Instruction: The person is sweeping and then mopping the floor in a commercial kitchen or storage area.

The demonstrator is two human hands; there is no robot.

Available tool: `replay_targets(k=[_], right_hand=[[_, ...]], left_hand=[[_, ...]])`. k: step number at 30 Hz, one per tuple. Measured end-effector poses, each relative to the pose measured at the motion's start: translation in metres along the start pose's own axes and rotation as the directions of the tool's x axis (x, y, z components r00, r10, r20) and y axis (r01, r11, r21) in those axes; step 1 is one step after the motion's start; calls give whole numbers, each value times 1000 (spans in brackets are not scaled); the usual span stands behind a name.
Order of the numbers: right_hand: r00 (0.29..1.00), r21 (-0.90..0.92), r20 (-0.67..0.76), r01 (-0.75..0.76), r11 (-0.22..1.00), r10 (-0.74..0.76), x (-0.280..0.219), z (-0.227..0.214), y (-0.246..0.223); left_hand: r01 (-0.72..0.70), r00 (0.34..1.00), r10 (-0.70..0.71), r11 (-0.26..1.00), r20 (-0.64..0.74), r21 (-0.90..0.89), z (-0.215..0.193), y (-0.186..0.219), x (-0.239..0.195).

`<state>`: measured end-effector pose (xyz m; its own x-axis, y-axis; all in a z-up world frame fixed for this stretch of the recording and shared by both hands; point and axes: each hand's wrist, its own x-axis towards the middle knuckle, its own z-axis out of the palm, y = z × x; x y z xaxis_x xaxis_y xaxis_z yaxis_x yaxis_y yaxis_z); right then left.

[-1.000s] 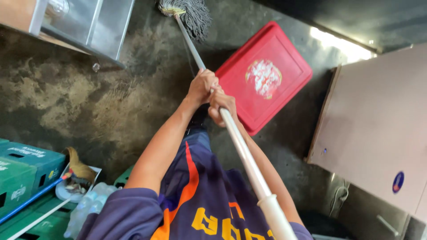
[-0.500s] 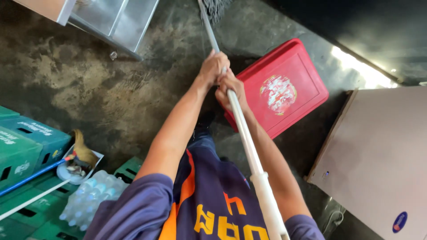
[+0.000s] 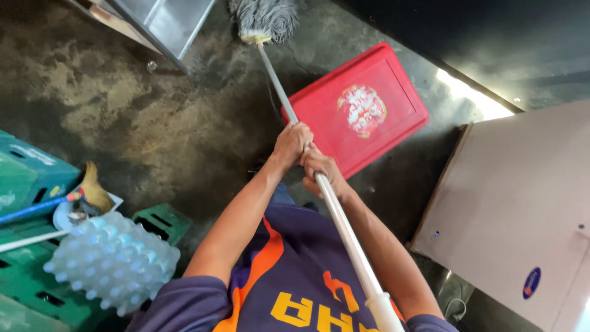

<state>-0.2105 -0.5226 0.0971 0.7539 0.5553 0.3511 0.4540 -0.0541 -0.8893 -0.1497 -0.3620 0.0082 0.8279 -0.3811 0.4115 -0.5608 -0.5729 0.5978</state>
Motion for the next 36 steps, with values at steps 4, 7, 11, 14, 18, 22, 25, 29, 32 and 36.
replay_targets(k=[4, 7, 11, 14, 18, 22, 25, 29, 32, 36], right_hand=[[996, 38, 86, -38, 999, 35, -48, 0, -42], [994, 32, 104, -23, 999, 20, -63, -1, -55], [993, 16, 96, 67, 998, -68, -57, 1, -50], [991, 46, 104, 79, 996, -83, -43, 2, -30], [984, 40, 149, 97, 995, -102, -12, -5, -18], [972, -5, 195, 136, 991, -133, 28, -12, -7], [963, -29, 227, 155, 988, -144, 61, -9, 18], [949, -7, 260, 185, 983, -176, 110, 1, 45], [941, 2, 287, 187, 982, -180, 145, 7, 62], [935, 12, 276, 227, 974, -222, 191, 11, 89]], left_hand=[[74, 995, -76, 997, 58, 35, 9, 54, -40], [102, 993, -103, 995, 59, 12, 15, 74, -55], [143, 989, -139, 984, 39, -107, 8, 75, -52], [162, 987, -158, 970, 40, -179, -4, 65, -44], [146, 989, -149, 974, -7, -171, -2, 37, -31], [121, 989, -133, 980, -68, -158, -5, 1, -8], [84, 991, -103, 978, -89, -192, -16, -35, 9], [55, 993, -81, 963, -91, -263, -40, -79, 28], [56, 994, -80, 962, -79, -267, -56, -113, 45], [54, 995, -75, 963, -70, -264, -53, -174, 65]])
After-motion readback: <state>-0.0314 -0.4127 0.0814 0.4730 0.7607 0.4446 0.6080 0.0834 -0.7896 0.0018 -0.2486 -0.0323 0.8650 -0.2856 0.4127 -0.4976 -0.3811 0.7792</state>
